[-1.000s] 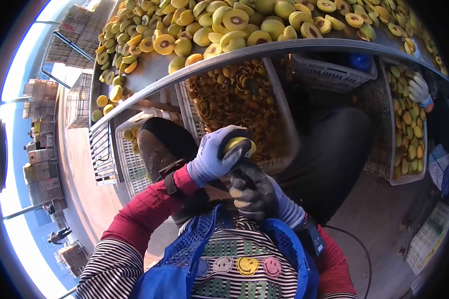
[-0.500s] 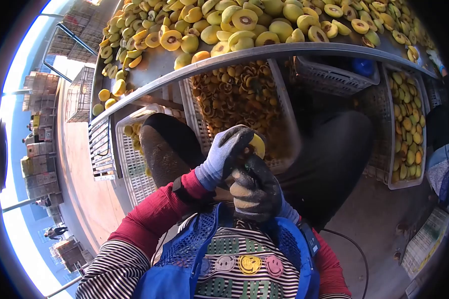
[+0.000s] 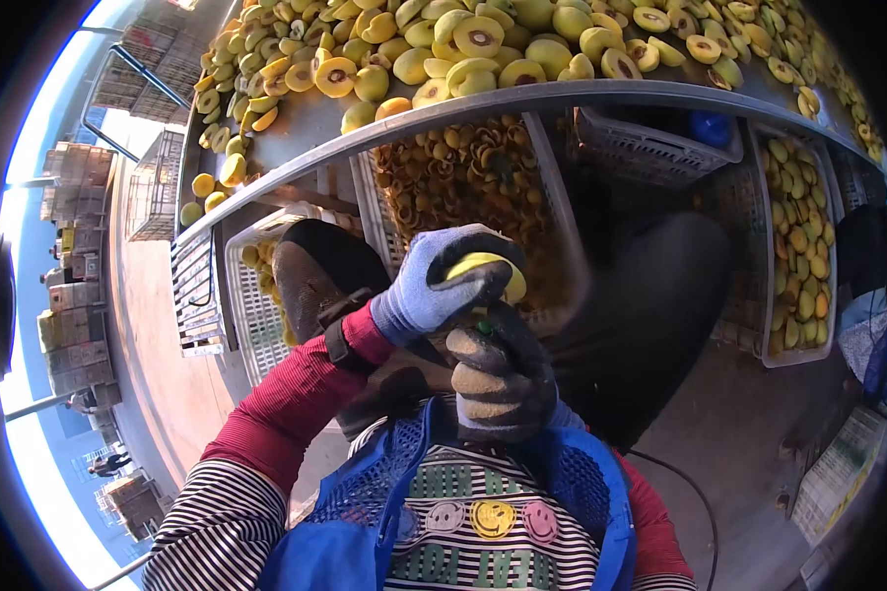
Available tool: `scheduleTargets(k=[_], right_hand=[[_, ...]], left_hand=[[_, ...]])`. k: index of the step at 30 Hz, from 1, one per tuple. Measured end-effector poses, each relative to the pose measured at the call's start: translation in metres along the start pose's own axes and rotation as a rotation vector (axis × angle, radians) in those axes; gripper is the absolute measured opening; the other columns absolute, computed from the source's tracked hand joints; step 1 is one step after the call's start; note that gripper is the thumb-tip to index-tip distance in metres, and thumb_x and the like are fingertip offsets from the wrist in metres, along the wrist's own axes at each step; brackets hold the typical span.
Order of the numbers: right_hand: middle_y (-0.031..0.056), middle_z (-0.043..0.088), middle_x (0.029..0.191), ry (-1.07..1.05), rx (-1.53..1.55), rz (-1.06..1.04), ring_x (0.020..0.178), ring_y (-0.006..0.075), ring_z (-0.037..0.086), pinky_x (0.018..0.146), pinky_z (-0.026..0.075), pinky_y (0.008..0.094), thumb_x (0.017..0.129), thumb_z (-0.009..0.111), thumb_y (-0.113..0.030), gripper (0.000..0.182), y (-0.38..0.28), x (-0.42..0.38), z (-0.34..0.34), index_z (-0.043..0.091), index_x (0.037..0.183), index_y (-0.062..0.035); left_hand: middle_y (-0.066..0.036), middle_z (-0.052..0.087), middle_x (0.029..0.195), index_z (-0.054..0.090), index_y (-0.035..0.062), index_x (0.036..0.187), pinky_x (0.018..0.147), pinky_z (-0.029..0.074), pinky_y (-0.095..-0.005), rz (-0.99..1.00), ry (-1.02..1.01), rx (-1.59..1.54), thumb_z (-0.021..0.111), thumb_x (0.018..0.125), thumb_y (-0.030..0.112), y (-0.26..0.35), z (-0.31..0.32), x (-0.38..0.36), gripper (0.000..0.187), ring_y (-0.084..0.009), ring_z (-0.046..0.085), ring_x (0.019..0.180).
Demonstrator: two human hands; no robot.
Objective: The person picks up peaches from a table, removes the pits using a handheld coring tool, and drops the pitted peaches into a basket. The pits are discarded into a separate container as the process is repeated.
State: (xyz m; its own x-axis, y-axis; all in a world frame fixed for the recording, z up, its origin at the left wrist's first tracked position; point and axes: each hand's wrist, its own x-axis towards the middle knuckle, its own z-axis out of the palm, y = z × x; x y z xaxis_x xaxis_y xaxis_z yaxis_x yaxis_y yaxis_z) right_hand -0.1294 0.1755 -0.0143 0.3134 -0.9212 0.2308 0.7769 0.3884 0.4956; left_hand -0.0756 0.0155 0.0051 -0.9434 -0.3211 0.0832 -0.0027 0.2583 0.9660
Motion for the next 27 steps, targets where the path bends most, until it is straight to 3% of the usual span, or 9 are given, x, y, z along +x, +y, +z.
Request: scheduleTargets(k=[3, 6, 7, 9, 12, 18, 22, 24, 27], right_hand=[[-0.0007, 0.045, 0.055, -0.073, -0.021, 0.013, 0.038, 0.0062, 0.039, 0.034, 0.034, 0.0185, 0.096, 0.04, -0.051, 0.043, 0.0, 0.005, -0.005, 0.046, 0.083, -0.0104], [-0.0001, 0.046, 0.057, -0.028, -0.072, -0.08, 0.039, 0.0074, 0.042, 0.034, 0.035, 0.0196, 0.096, 0.04, -0.051, 0.042, -0.004, -0.005, -0.015, 0.046, 0.083, -0.0117], [0.0, 0.046, 0.057, 0.015, -0.153, -0.172, 0.04, 0.0083, 0.042, 0.035, 0.036, 0.0207, 0.096, 0.039, -0.051, 0.041, -0.006, -0.008, -0.01, 0.047, 0.084, -0.0125], [-0.0014, 0.043, 0.057, 0.478, -0.377, -0.466, 0.043, 0.0097, 0.043, 0.039, 0.036, 0.0235, 0.097, 0.037, -0.051, 0.041, -0.009, -0.017, -0.007, 0.052, 0.09, -0.0135], [-0.0035, 0.041, 0.057, 0.18, -0.16, -0.212, 0.043, 0.0084, 0.04, 0.04, 0.034, 0.0242, 0.097, 0.036, -0.052, 0.046, -0.039, -0.03, -0.048, 0.056, 0.094, -0.0111], [-0.0067, 0.036, 0.056, 0.567, -0.117, -0.395, 0.042, 0.0045, 0.032, 0.037, 0.027, 0.0209, 0.095, 0.047, -0.044, 0.033, -0.037, -0.015, -0.031, 0.053, 0.085, -0.0128], [-0.0026, 0.047, 0.065, 0.68, -0.193, -0.492, 0.05, 0.0073, 0.042, 0.044, 0.038, 0.0225, 0.09, 0.059, -0.04, 0.034, -0.038, -0.011, -0.035, 0.055, 0.103, -0.008], [-0.0022, 0.05, 0.07, 0.835, -0.377, -0.491, 0.056, 0.0085, 0.048, 0.048, 0.042, 0.024, 0.091, 0.058, -0.04, 0.037, -0.03, 0.001, -0.021, 0.055, 0.11, -0.0081], [-0.0015, 0.052, 0.075, 0.939, -0.596, -0.469, 0.059, 0.0091, 0.05, 0.052, 0.044, 0.024, 0.091, 0.058, -0.041, 0.04, -0.024, 0.016, 0.006, 0.053, 0.116, -0.0097]], left_hand=[[-0.002, 0.061, 0.083, 0.061, 0.0, 0.105, 0.077, 0.048, -0.0266, -0.461, 0.175, -0.579, 0.064, 0.086, 0.025, -0.005, 0.021, -0.012, 0.032, -0.0117, 0.058, 0.082], [-0.004, 0.06, 0.088, 0.056, 0.0005, 0.112, 0.079, 0.048, -0.0263, -0.333, 0.489, -0.691, 0.062, 0.089, 0.028, -0.003, 0.049, -0.025, 0.036, -0.0123, 0.058, 0.087], [-0.005, 0.06, 0.096, 0.05, 0.0011, 0.118, 0.084, 0.049, -0.0282, -0.592, 0.529, -1.402, 0.059, 0.091, 0.028, -0.042, 0.045, -0.022, 0.04, -0.0133, 0.058, 0.092], [-0.006, 0.06, 0.103, 0.052, 0.0018, 0.117, 0.087, 0.049, -0.0294, -0.305, 0.548, -0.857, 0.052, 0.095, 0.022, -0.051, 0.052, -0.038, 0.03, -0.0139, 0.059, 0.098], [-0.009, 0.06, 0.112, 0.051, 0.0, 0.125, 0.09, 0.047, -0.0295, -0.196, 0.465, -0.049, 0.047, 0.096, 0.014, -0.04, 0.024, -0.051, 0.032, -0.0172, 0.058, 0.104], [-0.013, 0.061, 0.107, 0.063, 0.0031, 0.108, 0.08, 0.047, -0.0283, -0.117, 1.077, 0.217, 0.057, 0.092, 0.02, 0.004, -0.098, -0.099, 0.024, -0.0185, 0.059, 0.091], [-0.016, 0.051, 0.117, 0.064, 0.0087, 0.109, 0.092, 0.042, -0.04, -0.914, 0.787, 1.228, 0.071, 0.078, 0.025, -0.018, -0.181, -0.141, 0.036, -0.03, 0.052, 0.105], [-0.014, 0.056, 0.111, 0.067, 0.0115, 0.101, 0.092, 0.041, -0.0402, -0.329, 0.821, 1.162, 0.073, 0.077, 0.027, 0.005, -0.155, -0.089, 0.029, -0.0299, 0.052, 0.106], [-0.017, 0.064, 0.088, 0.067, 0.0062, 0.093, 0.073, 0.047, -0.0391, -0.46, 0.668, 0.762, 0.065, 0.082, 0.037, 0.013, -0.145, 0.003, 0.033, -0.0322, 0.064, 0.082]])
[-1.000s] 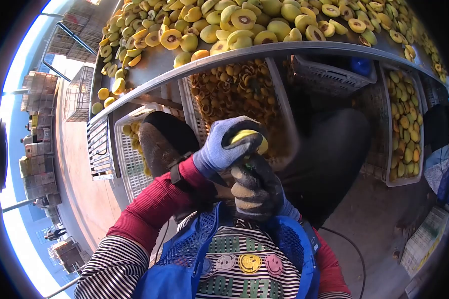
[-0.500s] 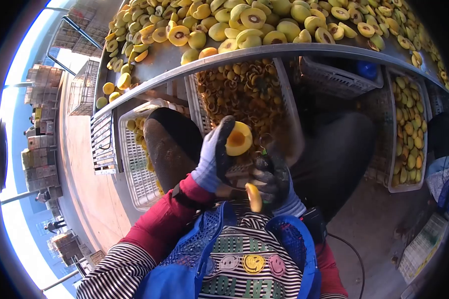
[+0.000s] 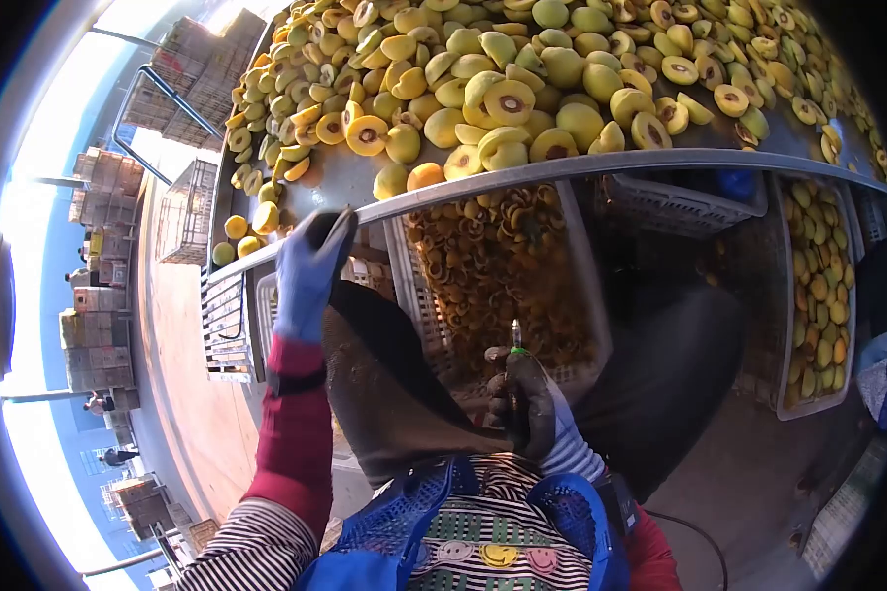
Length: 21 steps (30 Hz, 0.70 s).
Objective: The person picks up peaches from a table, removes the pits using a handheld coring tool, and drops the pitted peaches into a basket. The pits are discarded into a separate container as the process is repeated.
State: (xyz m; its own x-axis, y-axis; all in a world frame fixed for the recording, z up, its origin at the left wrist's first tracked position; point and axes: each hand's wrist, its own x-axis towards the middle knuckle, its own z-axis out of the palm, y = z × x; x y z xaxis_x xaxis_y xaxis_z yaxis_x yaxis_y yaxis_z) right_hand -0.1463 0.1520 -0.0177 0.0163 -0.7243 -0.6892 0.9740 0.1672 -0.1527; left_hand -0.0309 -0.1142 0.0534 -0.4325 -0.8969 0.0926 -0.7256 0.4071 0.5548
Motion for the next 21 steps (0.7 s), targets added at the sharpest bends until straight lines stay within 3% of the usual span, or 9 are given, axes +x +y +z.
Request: scheduleTargets(k=[1, 3, 5, 7, 11, 13, 15, 17, 21], right_hand=[[-0.0013, 0.053, 0.075, 0.015, -0.065, -0.019, 0.059, 0.0087, 0.05, 0.052, 0.044, 0.0235, 0.091, 0.058, -0.041, 0.04, -0.001, 0.0, 0.001, 0.053, 0.116, -0.0103], [-0.0014, 0.055, 0.074, -0.036, 0.006, 0.0, 0.059, 0.0083, 0.051, 0.052, 0.045, 0.0237, 0.092, 0.056, -0.04, 0.039, -0.006, 0.011, -0.019, 0.054, 0.116, -0.0103], [-0.0014, 0.057, 0.074, -0.089, 0.081, 0.014, 0.058, 0.008, 0.052, 0.053, 0.046, 0.0239, 0.093, 0.054, -0.04, 0.038, -0.01, 0.014, -0.028, 0.055, 0.117, -0.0102], [-0.0014, 0.051, 0.072, 0.132, 0.033, -0.091, 0.055, 0.0067, 0.047, 0.05, 0.043, 0.0226, 0.091, 0.058, -0.043, 0.038, -0.01, 0.017, -0.026, 0.053, 0.113, -0.0126], [-0.0007, 0.051, 0.072, 0.198, -0.029, -0.155, 0.054, 0.0068, 0.047, 0.049, 0.042, 0.023, 0.092, 0.057, -0.042, 0.037, -0.016, 0.018, -0.012, 0.053, 0.111, -0.0119], [0.0009, 0.052, 0.072, 0.183, -0.035, -0.146, 0.051, 0.0069, 0.046, 0.048, 0.041, 0.0221, 0.092, 0.056, -0.04, 0.035, -0.019, 0.019, -0.011, 0.053, 0.111, -0.0105], [0.002, 0.053, 0.073, 0.207, -0.12, -0.164, 0.05, 0.007, 0.046, 0.047, 0.04, 0.0218, 0.093, 0.056, -0.04, 0.035, -0.021, 0.016, -0.012, 0.053, 0.111, -0.0103], [0.0031, 0.053, 0.074, 0.239, -0.205, -0.179, 0.05, 0.007, 0.045, 0.046, 0.04, 0.0215, 0.093, 0.056, -0.039, 0.034, -0.027, 0.005, -0.007, 0.053, 0.111, -0.01], [0.0033, 0.053, 0.07, 0.039, -0.437, -0.293, 0.051, 0.0095, 0.049, 0.046, 0.039, 0.0231, 0.094, 0.055, -0.033, 0.028, -0.047, -0.01, 0.03, 0.055, 0.107, -0.0075]], left_hand=[[-0.013, 0.067, 0.085, 0.067, 0.0053, 0.099, 0.069, 0.048, -0.0306, 0.064, -0.051, 0.227, 0.064, 0.084, 0.038, 0.008, 0.011, 0.028, 0.036, -0.0211, 0.065, 0.075], [-0.018, 0.066, 0.101, 0.058, 0.0074, 0.116, 0.083, 0.048, -0.0409, 0.015, -0.258, 0.555, 0.065, 0.075, 0.053, 0.004, 0.042, 0.082, 0.061, -0.0327, 0.062, 0.098], [-0.02, 0.064, 0.106, 0.055, 0.0043, 0.114, 0.089, 0.046, -0.0394, 0.11, -0.482, 0.549, 0.07, 0.073, 0.045, -0.027, 0.062, 0.13, 0.059, -0.0339, 0.059, 0.105], [-0.02, 0.062, 0.108, 0.051, 0.0037, 0.117, 0.089, 0.047, -0.0387, 0.287, -0.55, 0.516, 0.073, 0.07, 0.04, -0.047, 0.061, 0.147, 0.064, -0.0337, 0.058, 0.106], [-0.018, 0.06, 0.108, 0.046, 0.0011, 0.122, 0.088, 0.046, -0.0376, 0.362, -0.496, 0.557, 0.079, 0.062, 0.029, -0.053, 0.046, 0.14, 0.074, -0.0332, 0.058, 0.101], [-0.015, 0.061, 0.107, 0.045, -0.0015, 0.125, 0.086, 0.047, -0.0369, 0.369, -0.438, 0.441, 0.082, 0.06, 0.025, -0.058, 0.046, 0.128, 0.08, -0.0292, 0.06, 0.098], [-0.01, 0.059, 0.105, 0.044, -0.0014, 0.129, 0.082, 0.048, -0.0275, 0.119, -0.421, -0.474, 0.078, 0.065, 0.029, -0.042, 0.045, 0.097, 0.079, -0.0163, 0.057, 0.095], [-0.006, 0.057, 0.103, 0.043, -0.0012, 0.131, 0.077, 0.047, -0.0215, -0.013, -0.463, -0.828, 0.075, 0.07, 0.029, 0.013, 0.031, 0.04, 0.076, -0.0088, 0.052, 0.09], [-0.009, 0.053, 0.118, 0.034, -0.0023, 0.138, 0.083, 0.047, -0.0255, -0.145, -0.728, -1.199, 0.07, 0.073, 0.031, 0.04, 0.048, -0.037, 0.082, -0.0141, 0.055, 0.098]])
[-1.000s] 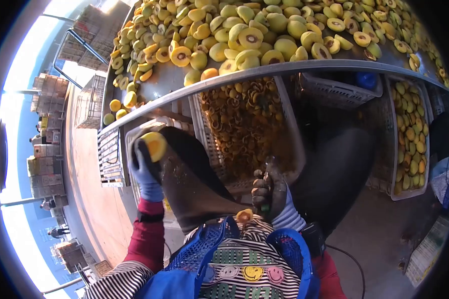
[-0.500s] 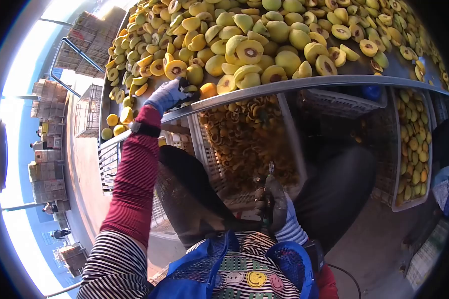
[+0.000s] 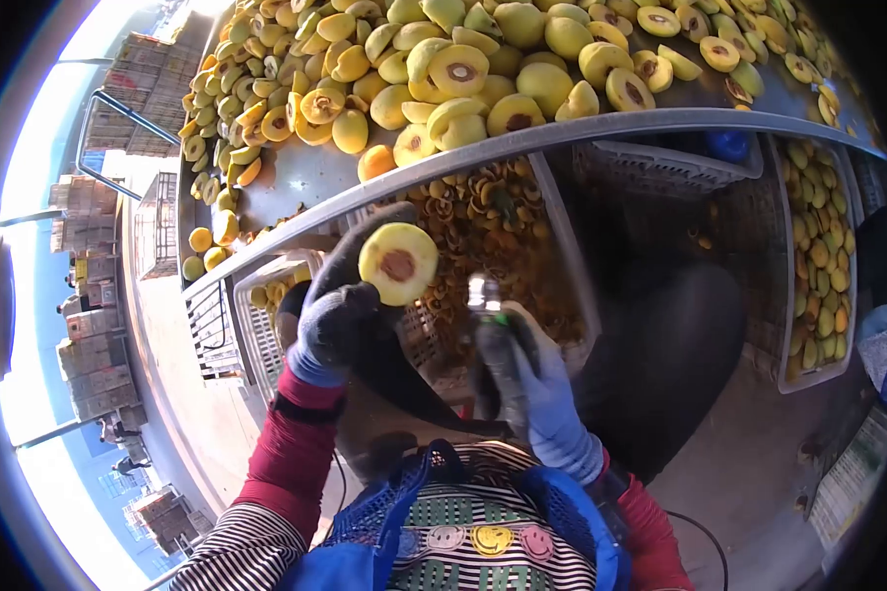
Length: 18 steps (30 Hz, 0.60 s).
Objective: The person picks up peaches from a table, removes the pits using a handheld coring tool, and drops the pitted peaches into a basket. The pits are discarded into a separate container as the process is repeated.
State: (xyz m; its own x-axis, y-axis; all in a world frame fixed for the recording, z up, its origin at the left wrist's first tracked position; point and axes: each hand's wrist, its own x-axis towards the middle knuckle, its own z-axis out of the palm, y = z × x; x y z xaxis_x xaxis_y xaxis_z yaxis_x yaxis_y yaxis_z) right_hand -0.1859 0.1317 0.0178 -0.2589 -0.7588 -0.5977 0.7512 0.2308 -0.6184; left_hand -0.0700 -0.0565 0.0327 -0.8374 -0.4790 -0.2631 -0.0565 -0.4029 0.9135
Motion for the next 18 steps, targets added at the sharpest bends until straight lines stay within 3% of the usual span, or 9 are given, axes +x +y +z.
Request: scheduleTargets(k=[1, 2, 3, 5, 8, 10, 14, 16, 18], right_hand=[[0.0038, 0.052, 0.067, -0.092, -0.125, -0.092, 0.052, 0.012, 0.052, 0.047, 0.04, 0.0253, 0.094, 0.056, -0.029, 0.026, -0.003, 0.001, 0.005, 0.056, 0.105, -0.0059], [0.0099, 0.054, 0.066, -0.052, -0.68, -0.741, 0.058, 0.0215, 0.059, 0.051, 0.044, 0.0314, 0.092, 0.058, -0.022, 0.024, 0.007, 0.016, 0.011, 0.054, 0.102, -0.0009], [0.0141, 0.056, 0.069, -0.029, -0.672, -0.71, 0.062, 0.0266, 0.06, 0.054, 0.046, 0.0342, 0.091, 0.059, -0.02, 0.024, 0.009, 0.016, 0.011, 0.053, 0.102, 0.0009], [0.0183, 0.057, 0.072, -0.006, -0.667, -0.679, 0.065, 0.0316, 0.062, 0.057, 0.047, 0.037, 0.09, 0.059, -0.018, 0.025, 0.011, 0.012, 0.011, 0.051, 0.102, 0.0027], [0.0219, 0.059, 0.077, 0.064, -0.965, -0.915, 0.069, 0.036, 0.062, 0.059, 0.047, 0.0383, 0.09, 0.059, -0.018, 0.026, 0.022, 0.009, 0.009, 0.051, 0.102, 0.0036], [0.0218, 0.058, 0.074, 0.029, -0.76, -0.648, 0.069, 0.0375, 0.062, 0.06, 0.047, 0.0406, 0.089, 0.058, -0.017, 0.024, 0.023, 0.005, 0.011, 0.052, 0.102, 0.0023], [0.0229, 0.059, 0.085, 0.021, -0.7, -0.555, 0.074, 0.0376, 0.061, 0.061, 0.047, 0.0416, 0.089, 0.058, -0.013, 0.024, 0.044, -0.002, 0.007, 0.052, 0.107, 0.0022], [0.0244, 0.056, 0.101, 0.091, -1.048, -1.107, 0.082, 0.0381, 0.06, 0.067, 0.05, 0.0413, 0.087, 0.058, -0.007, 0.032, 0.053, -0.004, 0.004, 0.049, 0.116, 0.0028], [0.0248, 0.053, 0.108, 0.115, -1.058, -1.189, 0.086, 0.0385, 0.059, 0.071, 0.05, 0.0409, 0.086, 0.059, -0.005, 0.037, 0.068, -0.003, 0.0, 0.047, 0.12, 0.0032]], left_hand=[[-0.011, 0.051, 0.123, 0.034, -0.0018, 0.139, 0.086, 0.047, -0.0281, -0.008, -0.003, -0.125, 0.069, 0.074, 0.031, -0.011, 0.014, -0.003, 0.081, -0.0172, 0.054, 0.104], [-0.012, 0.049, 0.127, 0.034, -0.0013, 0.139, 0.09, 0.047, -0.0308, -0.013, -0.01, -0.248, 0.068, 0.074, 0.031, -0.017, 0.023, -0.006, 0.081, -0.0202, 0.053, 0.11], [-0.014, 0.048, 0.13, 0.034, -0.0009, 0.139, 0.096, 0.045, -0.0338, -0.096, -0.099, -0.329, 0.067, 0.075, 0.031, -0.021, 0.025, -0.012, 0.079, -0.0232, 0.05, 0.118], [-0.011, 0.053, 0.123, 0.037, 0.0001, 0.137, 0.092, 0.046, -0.0312, -0.108, -0.015, -0.319, 0.062, 0.081, 0.036, -0.022, 0.033, -0.022, 0.071, -0.0193, 0.054, 0.109], [-0.009, 0.057, 0.114, 0.045, 0.0003, 0.129, 0.087, 0.047, -0.0293, -0.08, 0.125, -0.21, 0.052, 0.091, 0.035, -0.028, 0.047, -0.025, 0.052, -0.0157, 0.056, 0.102], [-0.008, 0.058, 0.109, 0.048, 0.0004, 0.125, 0.084, 0.047, -0.0283, -0.063, 0.23, -0.068, 0.046, 0.096, 0.034, -0.028, 0.053, -0.025, 0.044, -0.0138, 0.056, 0.098], [-0.007, 0.057, 0.103, 0.051, -0.0001, 0.118, 0.084, 0.045, -0.0268, 0.136, 0.232, 0.177, 0.043, 0.099, 0.025, -0.033, 0.063, -0.03, 0.033, -0.0121, 0.054, 0.093], [-0.008, 0.056, 0.103, 0.051, -0.0003, 0.117, 0.085, 0.044, -0.0271, 0.182, 0.212, 0.184, 0.044, 0.098, 0.022, -0.036, 0.066, -0.032, 0.03, -0.0125, 0.054, 0.094], [-0.008, 0.056, 0.103, 0.05, -0.0006, 0.119, 0.087, 0.044, -0.0277, 0.141, 0.234, 0.102, 0.044, 0.098, 0.021, -0.04, 0.071, -0.034, 0.03, -0.0132, 0.053, 0.094]])
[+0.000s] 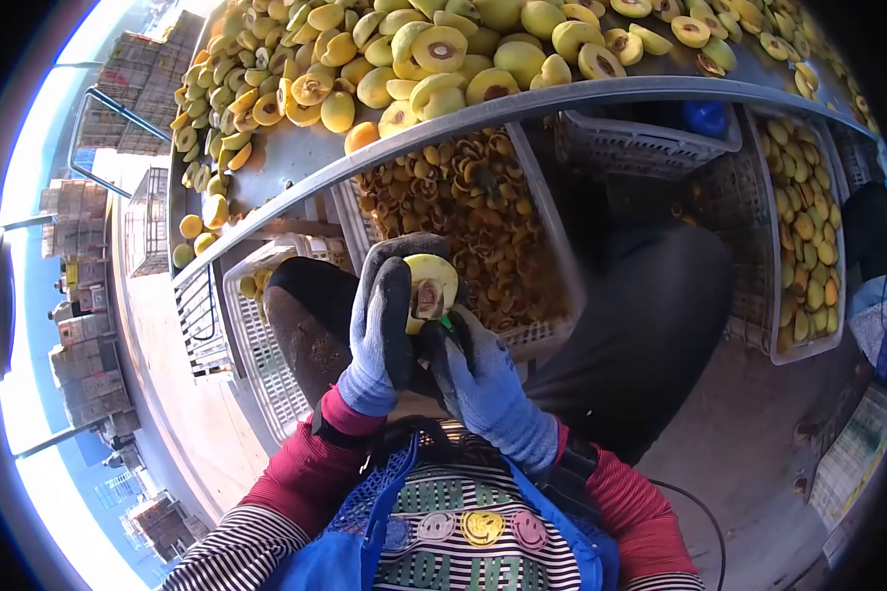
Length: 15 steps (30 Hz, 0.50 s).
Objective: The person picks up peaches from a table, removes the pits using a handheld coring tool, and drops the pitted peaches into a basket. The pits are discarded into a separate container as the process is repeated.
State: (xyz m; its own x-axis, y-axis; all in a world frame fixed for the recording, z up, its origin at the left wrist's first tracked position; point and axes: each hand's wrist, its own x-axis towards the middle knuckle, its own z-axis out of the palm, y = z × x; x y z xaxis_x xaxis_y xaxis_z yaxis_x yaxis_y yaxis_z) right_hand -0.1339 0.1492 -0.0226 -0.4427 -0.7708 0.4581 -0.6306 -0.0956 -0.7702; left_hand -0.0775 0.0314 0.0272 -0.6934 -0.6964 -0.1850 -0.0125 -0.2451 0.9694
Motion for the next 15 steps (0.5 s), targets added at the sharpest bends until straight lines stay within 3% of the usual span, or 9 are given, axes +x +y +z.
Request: scheduleTargets(k=[2, 4, 5, 8, 9, 10, 12, 14, 15], right_hand=[[0.0252, 0.051, 0.114, 0.043, -0.029, -0.06, 0.089, 0.0389, 0.058, 0.075, 0.051, 0.0404, 0.085, 0.06, -0.003, 0.042, 0.004, -0.02, 0.009, 0.045, 0.124, 0.0037], [0.0239, 0.051, 0.115, -0.105, 0.487, 0.449, 0.092, 0.0364, 0.059, 0.082, 0.049, 0.039, 0.085, 0.061, -0.001, 0.043, 0.009, -0.041, 0.011, 0.045, 0.126, 0.0037], [0.0239, 0.051, 0.115, -0.108, 0.488, 0.447, 0.092, 0.0364, 0.059, 0.082, 0.049, 0.039, 0.085, 0.061, -0.001, 0.043, 0.009, -0.035, 0.004, 0.045, 0.126, 0.0037], [0.0197, 0.055, 0.112, -0.158, 0.25, 0.245, 0.094, 0.0308, 0.059, 0.084, 0.048, 0.0355, 0.09, 0.057, -0.005, 0.038, 0.006, -0.016, -0.012, 0.047, 0.125, 0.0035], [0.0188, 0.056, 0.109, -0.179, 0.384, 0.379, 0.094, 0.028, 0.059, 0.083, 0.048, 0.0356, 0.093, 0.053, -0.009, 0.034, 0.003, -0.016, -0.011, 0.048, 0.124, 0.0033], [0.018, 0.057, 0.107, -0.198, 0.518, 0.512, 0.095, 0.0253, 0.059, 0.082, 0.048, 0.0357, 0.095, 0.05, -0.014, 0.032, 0.0, -0.015, -0.011, 0.049, 0.123, 0.0031], [0.0154, 0.058, 0.095, -0.251, 0.677, 0.571, 0.083, 0.0218, 0.059, 0.073, 0.048, 0.0334, 0.097, 0.047, -0.023, 0.031, -0.006, 0.0, -0.02, 0.052, 0.115, 0.0014], [0.0129, 0.059, 0.084, -0.307, 0.83, 0.641, 0.072, 0.0184, 0.058, 0.063, 0.049, 0.0312, 0.098, 0.044, -0.032, 0.034, -0.008, -0.001, -0.025, 0.055, 0.107, -0.0004], [0.0085, 0.054, 0.074, -0.326, 1.396, 0.966, 0.06, 0.0147, 0.053, 0.054, 0.044, 0.0282, 0.098, 0.041, -0.039, 0.037, -0.009, -0.003, -0.026, 0.054, 0.099, -0.0037]], left_hand=[[-0.008, 0.056, 0.105, 0.05, -0.0013, 0.119, 0.088, 0.043, -0.0277, 0.199, 0.01, 0.116, 0.043, 0.099, 0.022, -0.008, -0.001, -0.003, 0.032, -0.0134, 0.053, 0.096], [-0.008, 0.056, 0.107, 0.05, -0.0013, 0.12, 0.089, 0.042, -0.0278, 0.17, -0.106, 0.167, 0.043, 0.099, 0.023, -0.003, -0.007, 0.001, 0.033, -0.0137, 0.053, 0.097], [-0.008, 0.056, 0.108, 0.05, -0.0013, 0.121, 0.09, 0.042, -0.0278, 0.14, -0.224, 0.219, 0.043, 0.099, 0.024, 0.001, -0.012, 0.004, 0.034, -0.0141, 0.053, 0.098], [-0.005, 0.059, 0.1, 0.054, -0.0004, 0.117, 0.082, 0.044, -0.0244, -0.384, -0.252, -0.002, 0.049, 0.097, 0.029, 0.018, -0.021, 0.012, 0.036, -0.0094, 0.053, 0.092], [-0.002, 0.06, 0.093, 0.056, -0.0013, 0.112, 0.077, 0.045, -0.024, 0.255, -0.283, 0.609, 0.05, 0.097, 0.028, 0.01, -0.022, 0.015, 0.033, -0.0076, 0.054, 0.086], [-0.007, 0.062, 0.1, 0.055, -0.003, 0.115, 0.083, 0.045, -0.0252, -0.236, -0.208, 0.319, 0.049, 0.095, 0.025, 0.01, -0.017, 0.012, 0.035, -0.0152, 0.058, 0.09], [-0.007, 0.061, 0.098, 0.055, -0.0034, 0.113, 0.081, 0.044, -0.0253, -0.022, -0.198, 0.456, 0.051, 0.094, 0.027, 0.004, -0.015, 0.008, 0.037, -0.0149, 0.057, 0.09], [-0.006, 0.061, 0.097, 0.055, -0.003, 0.113, 0.08, 0.045, -0.0256, 0.046, -0.226, 0.533, 0.052, 0.094, 0.029, 0.002, -0.013, 0.006, 0.038, -0.0143, 0.057, 0.089], [-0.006, 0.061, 0.096, 0.056, -0.0025, 0.113, 0.079, 0.045, -0.0258, 0.121, -0.247, 0.612, 0.052, 0.094, 0.031, 0.001, -0.012, 0.006, 0.039, -0.0137, 0.057, 0.089]])
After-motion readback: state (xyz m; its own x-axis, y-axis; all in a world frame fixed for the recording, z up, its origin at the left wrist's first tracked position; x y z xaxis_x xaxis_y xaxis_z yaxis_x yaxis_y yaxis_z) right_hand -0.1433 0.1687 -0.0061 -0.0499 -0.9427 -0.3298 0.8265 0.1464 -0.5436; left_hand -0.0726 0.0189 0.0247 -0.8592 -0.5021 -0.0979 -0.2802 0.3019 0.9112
